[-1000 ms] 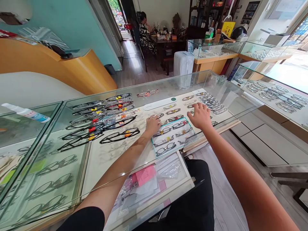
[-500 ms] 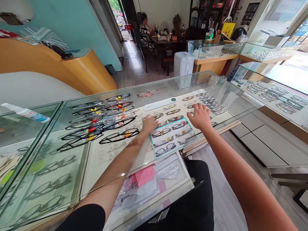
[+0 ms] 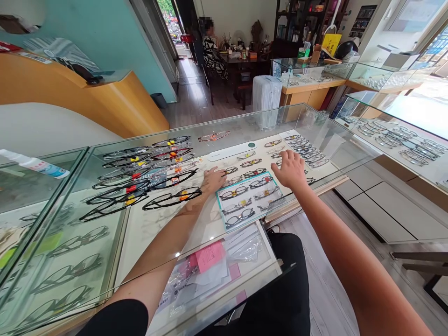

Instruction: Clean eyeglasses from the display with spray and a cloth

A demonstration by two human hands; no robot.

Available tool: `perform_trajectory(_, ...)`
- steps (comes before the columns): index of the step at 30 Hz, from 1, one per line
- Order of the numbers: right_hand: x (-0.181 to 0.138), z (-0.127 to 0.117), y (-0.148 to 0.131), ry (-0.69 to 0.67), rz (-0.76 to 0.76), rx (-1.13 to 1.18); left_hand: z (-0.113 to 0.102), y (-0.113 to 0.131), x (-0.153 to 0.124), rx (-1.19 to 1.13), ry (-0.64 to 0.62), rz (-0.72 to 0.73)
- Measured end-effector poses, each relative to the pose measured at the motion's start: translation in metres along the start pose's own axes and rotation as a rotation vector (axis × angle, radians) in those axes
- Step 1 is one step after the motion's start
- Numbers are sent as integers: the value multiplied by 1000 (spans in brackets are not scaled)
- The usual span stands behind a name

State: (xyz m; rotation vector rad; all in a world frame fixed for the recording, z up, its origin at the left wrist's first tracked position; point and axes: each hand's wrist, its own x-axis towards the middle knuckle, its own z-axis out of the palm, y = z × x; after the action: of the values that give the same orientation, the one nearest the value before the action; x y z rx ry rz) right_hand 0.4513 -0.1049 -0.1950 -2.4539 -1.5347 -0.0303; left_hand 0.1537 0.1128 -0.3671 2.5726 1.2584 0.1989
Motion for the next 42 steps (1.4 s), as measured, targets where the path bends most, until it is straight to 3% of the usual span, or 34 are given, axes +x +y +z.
perform_trajectory(7,4,-1,1,-118,52,-34,-16,14,-11,-40,99,-13)
perform_trajectory(10,6,-1,1,-148,55,-54,-25,35,-35,-66,167,-46)
perform_trajectory(13,7,-1,1,-155,51,-66,-30,63,-77,-115,123,7)
perform_trajectory(18,7,0,1,-150,51,-72,-36,108,-163,-248,-150,178)
perform_trajectory(21,7,0,1,-151,47,-77,-52,128,-210,-364,-356,229)
perform_trajectory(25,8,3,2,-136,45,-65,-102,153,-262,-800,-798,256)
perform_trajectory(27,9,4,3,-130,43,-53,-136,166,-279,-890,-877,320)
perform_trajectory(29,9,6,4,-124,37,-46,-170,177,-288,-849,-863,409)
perform_trajectory(32,11,9,6,-114,26,-40,-210,185,-280,-663,-739,485)
perform_trajectory(34,11,10,7,-110,25,-37,-229,184,-258,-507,-600,452)
perform_trajectory(39,11,9,7,-117,26,-41,-253,154,-154,-54,-172,228)
perform_trajectory(42,11,8,5,-120,30,-50,-253,123,-84,149,-7,174)
